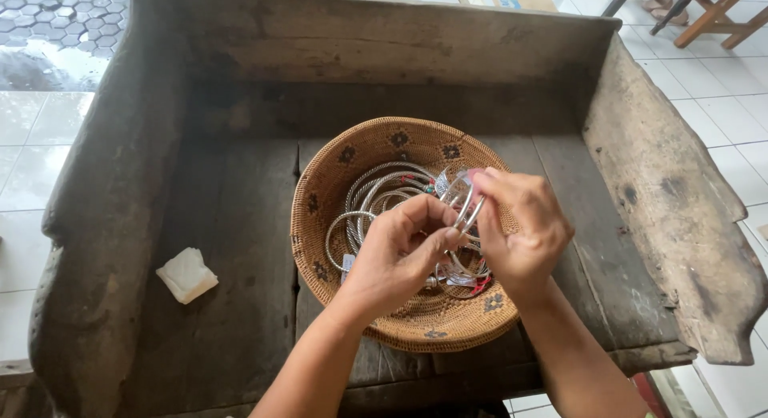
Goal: The person is cleaning and polishing metal bracelets one by one using a small pink cloth and placing them back into a woven basket.
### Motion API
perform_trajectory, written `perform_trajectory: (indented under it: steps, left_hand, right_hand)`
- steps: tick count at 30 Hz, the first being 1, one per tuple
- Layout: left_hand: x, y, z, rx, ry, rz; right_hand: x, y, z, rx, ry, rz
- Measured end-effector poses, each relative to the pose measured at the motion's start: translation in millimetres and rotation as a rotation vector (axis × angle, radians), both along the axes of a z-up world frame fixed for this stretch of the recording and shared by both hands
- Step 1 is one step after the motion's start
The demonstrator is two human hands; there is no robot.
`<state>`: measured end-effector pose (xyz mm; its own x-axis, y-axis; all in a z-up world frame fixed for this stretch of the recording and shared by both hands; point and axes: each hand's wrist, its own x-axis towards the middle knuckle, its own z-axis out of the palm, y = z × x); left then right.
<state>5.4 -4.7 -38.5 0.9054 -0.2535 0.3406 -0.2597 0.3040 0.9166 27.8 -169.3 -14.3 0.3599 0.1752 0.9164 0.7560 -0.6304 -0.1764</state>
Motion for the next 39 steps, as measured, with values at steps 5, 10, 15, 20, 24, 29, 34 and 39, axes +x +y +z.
perform_trajectory:
  steps: [5, 10, 15, 20, 24, 29, 34, 39]
  left_hand:
    - [7, 3, -2, -0.028, -0.007, 0.083]
    - [6, 8, -5, 0.021, -0.036, 0.11]
    - [6, 6, -6, 0.045, -0.063, 0.11]
    - [2, 5, -5, -0.025, -0.017, 0.073]
    - [1, 12, 1, -0.075, 0.012, 0.062]
    - [-1, 9, 0, -0.087, 0.012, 0.047]
    - [1, 2, -9, -0.04, 0.018, 0.085]
    - [4, 2, -8, -0.012, -0.012, 0.128]
  right_hand:
    - [-10, 11, -7, -0.15, -0.178, 0.022]
    - [-6, 5, -6, -0.076, -0.038, 0.089]
    - [4, -3, 4, 0.134, 0.276, 0.135]
    - [1, 4, 0, 0.275, 0.356, 0.122]
    - [0, 1, -8, 0.149, 0.084, 0.074]
    - [2, 3, -4, 0.091, -0.027, 0.079]
    - [-8, 11, 8, -0.11, -0.231, 0.073]
    - [-7, 13, 3, -0.101, -0.182, 0.065]
